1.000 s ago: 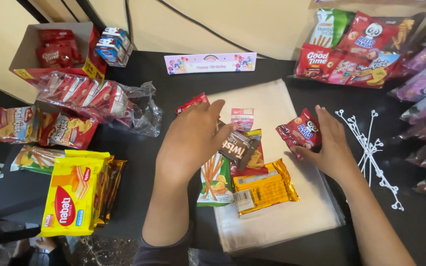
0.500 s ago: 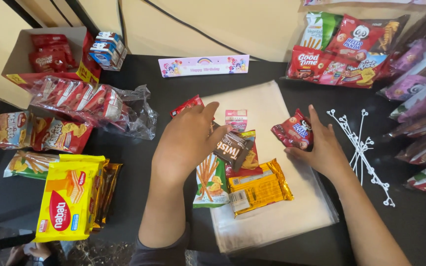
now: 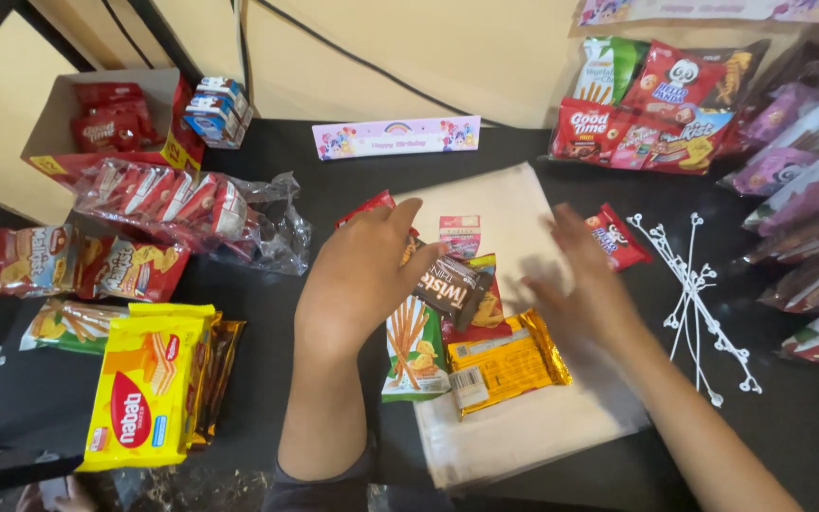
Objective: Assembling snack packs by picking up various packaged snacks and placing them into a clear plastic bag.
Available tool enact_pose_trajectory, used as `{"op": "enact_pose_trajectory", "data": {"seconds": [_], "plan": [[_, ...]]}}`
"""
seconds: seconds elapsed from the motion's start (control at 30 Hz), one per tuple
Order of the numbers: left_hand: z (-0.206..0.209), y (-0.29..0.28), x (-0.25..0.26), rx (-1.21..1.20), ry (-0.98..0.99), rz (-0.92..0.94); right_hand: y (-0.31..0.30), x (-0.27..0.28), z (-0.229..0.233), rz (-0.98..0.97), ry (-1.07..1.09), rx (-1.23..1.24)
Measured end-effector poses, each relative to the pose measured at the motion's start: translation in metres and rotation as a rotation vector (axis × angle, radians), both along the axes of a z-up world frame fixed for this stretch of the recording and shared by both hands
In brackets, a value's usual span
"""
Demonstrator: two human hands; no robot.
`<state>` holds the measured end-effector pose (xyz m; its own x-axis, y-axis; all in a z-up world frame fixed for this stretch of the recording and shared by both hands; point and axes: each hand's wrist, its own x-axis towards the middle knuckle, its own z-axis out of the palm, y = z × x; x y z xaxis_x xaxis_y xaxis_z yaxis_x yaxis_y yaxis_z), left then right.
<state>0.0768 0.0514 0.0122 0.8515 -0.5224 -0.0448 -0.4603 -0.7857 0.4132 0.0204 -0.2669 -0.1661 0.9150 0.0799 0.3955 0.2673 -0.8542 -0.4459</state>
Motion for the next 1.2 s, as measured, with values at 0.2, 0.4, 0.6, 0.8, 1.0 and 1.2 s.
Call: {"op": "enact_pose_trajectory", "data": {"seconds": [0.2, 0.4, 0.6, 0.8, 1.0, 1.2], "plan": [[0.001, 0.002, 0.003, -0.001, -0.003, -0.02, 0.055, 0.033, 0.016, 0.049, 0.039, -0.156], [-0.002, 0.002, 0.004, -0.031, -0.005, -0.037, 0.087, 0.06, 0.066, -0.031, 0.421, 0.095], [-0.001, 0.006, 0.006, -0.031, 0.05, 0.006, 0.003, 0.09, 0.017, -0.092, 0.178, 0.328], [-0.023, 0.005, 0.015, -0.076, 0.038, 0.061, -0.116, 0.085, 0.015, -0.373, -0.115, -0.061], [-0.065, 0.008, 0.059, -0.136, -0.056, 0.118, -0.143, 0.085, 0.002, -0.473, 0.046, -0.042], [-0.114, 0.006, 0.104, 0.066, 0.203, 0.318, -0.095, 0.071, 0.039, -0.274, -0.209, -0.089]]}}
